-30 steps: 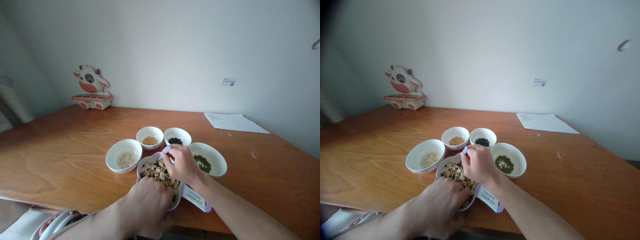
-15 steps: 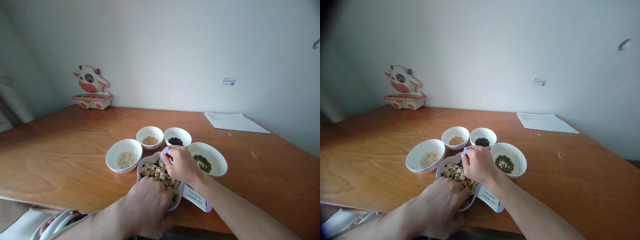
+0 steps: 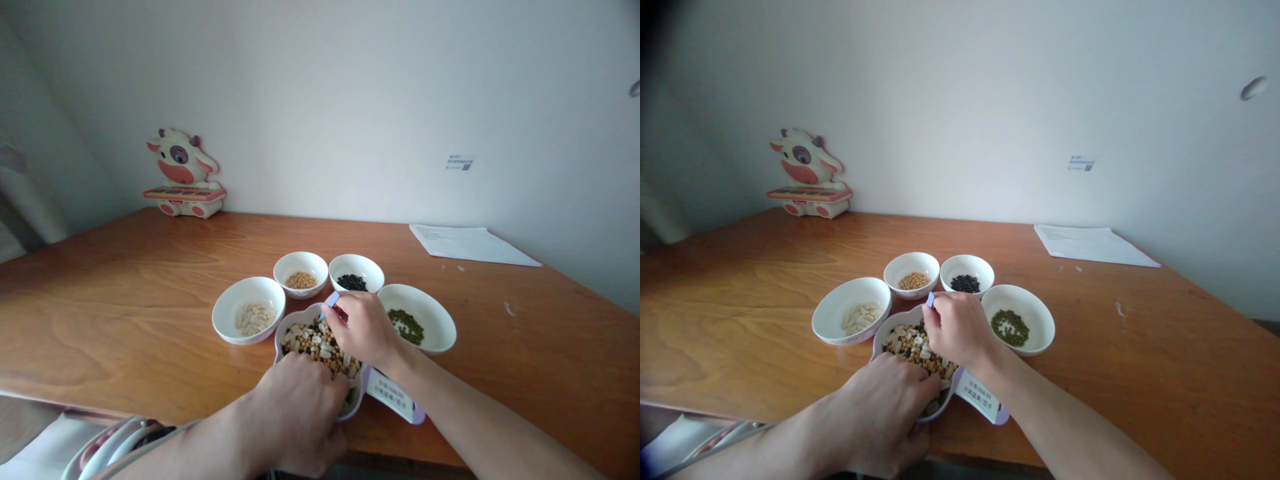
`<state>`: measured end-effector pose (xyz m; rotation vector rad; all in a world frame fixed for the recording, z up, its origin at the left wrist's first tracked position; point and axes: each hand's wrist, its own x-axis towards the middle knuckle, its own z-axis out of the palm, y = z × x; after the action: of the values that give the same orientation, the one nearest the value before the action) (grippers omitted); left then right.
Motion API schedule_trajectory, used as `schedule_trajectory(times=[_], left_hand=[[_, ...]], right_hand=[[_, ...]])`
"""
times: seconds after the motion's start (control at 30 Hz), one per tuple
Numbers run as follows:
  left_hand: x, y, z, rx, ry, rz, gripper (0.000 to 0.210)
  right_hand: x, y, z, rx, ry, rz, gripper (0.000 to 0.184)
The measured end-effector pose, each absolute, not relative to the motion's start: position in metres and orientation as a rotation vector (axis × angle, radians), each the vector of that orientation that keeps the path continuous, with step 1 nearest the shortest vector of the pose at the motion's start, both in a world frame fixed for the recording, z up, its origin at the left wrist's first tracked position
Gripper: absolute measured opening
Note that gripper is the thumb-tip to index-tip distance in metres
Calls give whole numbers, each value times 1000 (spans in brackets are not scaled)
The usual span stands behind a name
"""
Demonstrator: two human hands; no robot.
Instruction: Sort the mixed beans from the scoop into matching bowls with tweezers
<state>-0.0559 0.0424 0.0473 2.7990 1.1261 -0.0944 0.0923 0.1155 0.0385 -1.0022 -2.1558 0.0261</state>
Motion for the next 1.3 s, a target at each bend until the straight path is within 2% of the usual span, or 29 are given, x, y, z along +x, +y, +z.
schedule_trajectory(times=[0.3, 0.57, 0.77, 1.0, 1.3], left_hand=[[-55, 43, 47, 2806, 1118, -85, 19], [-54, 42, 53, 2771, 1125, -105, 17], [-54, 42, 52, 2790, 1112, -113, 18], [-54, 42, 51, 2804, 1113, -104, 19], [-54, 43, 52, 2800, 1114, -119, 19]], right_hand=[[92, 111, 43, -910, -2065, 62, 27], [93, 119, 49, -896, -1800, -42, 22], [89, 124, 48, -966, -1839, 7, 26], [87, 129, 41, -927, -1927, 122, 21], [92, 113, 49, -914, -1989, 66, 24]])
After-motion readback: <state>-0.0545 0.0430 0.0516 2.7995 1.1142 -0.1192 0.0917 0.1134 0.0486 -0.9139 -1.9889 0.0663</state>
